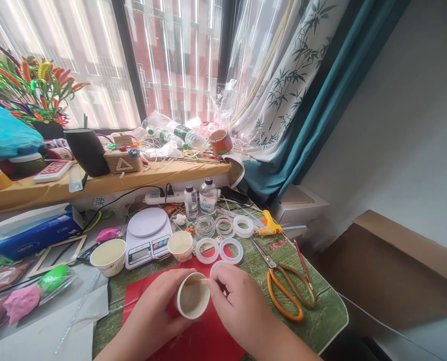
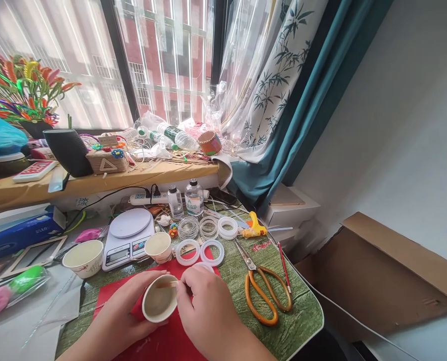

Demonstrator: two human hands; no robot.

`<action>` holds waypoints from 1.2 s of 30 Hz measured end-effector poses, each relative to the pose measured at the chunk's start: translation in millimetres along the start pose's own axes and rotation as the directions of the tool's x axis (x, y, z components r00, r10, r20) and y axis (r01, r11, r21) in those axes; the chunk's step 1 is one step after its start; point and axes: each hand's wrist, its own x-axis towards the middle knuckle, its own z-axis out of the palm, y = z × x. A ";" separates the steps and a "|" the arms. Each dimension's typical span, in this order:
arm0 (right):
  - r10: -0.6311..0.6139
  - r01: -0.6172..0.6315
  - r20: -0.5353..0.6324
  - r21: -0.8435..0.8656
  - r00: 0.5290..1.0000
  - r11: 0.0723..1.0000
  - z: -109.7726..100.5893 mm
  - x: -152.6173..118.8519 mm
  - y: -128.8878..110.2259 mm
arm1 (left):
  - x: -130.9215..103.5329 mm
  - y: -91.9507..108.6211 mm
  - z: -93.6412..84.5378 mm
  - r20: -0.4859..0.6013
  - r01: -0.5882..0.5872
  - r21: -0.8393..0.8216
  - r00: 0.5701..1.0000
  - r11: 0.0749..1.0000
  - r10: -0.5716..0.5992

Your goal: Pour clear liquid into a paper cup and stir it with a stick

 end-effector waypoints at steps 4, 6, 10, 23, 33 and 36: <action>-0.038 0.039 0.011 -0.088 0.999 0.995 1.0 -1.4 1.6 | 0.4 0.2 1.2 -0.010 0.001 0.002 1.000 1.000 -0.001; -0.034 0.036 0.016 -0.103 0.999 0.994 0.9 -2.7 1.3 | -0.2 -0.3 2.5 -0.018 0.017 0.004 1.000 1.000 -0.017; -0.027 0.031 0.036 -0.100 0.999 0.994 -0.7 -3.5 0.1 | -2.5 -2.5 3.9 0.001 0.047 -0.007 0.999 0.999 -0.047; -0.021 0.023 0.023 -0.069 1.000 0.997 -2.9 -1.1 -5.8 | -2.2 1.2 -0.8 -0.003 0.049 -0.009 0.999 0.999 -0.049; 0.000 0.001 0.013 -0.057 1.000 0.998 -5.8 3.0 -7.8 | 0.7 -0.6 -2.7 -0.050 0.001 0.046 0.999 0.999 0.001; 0.000 0.001 0.027 -0.009 1.000 1.000 -4.7 4.5 -4.7 | 0.5 -1.6 -1.7 -0.052 0.004 0.047 0.999 0.999 -0.002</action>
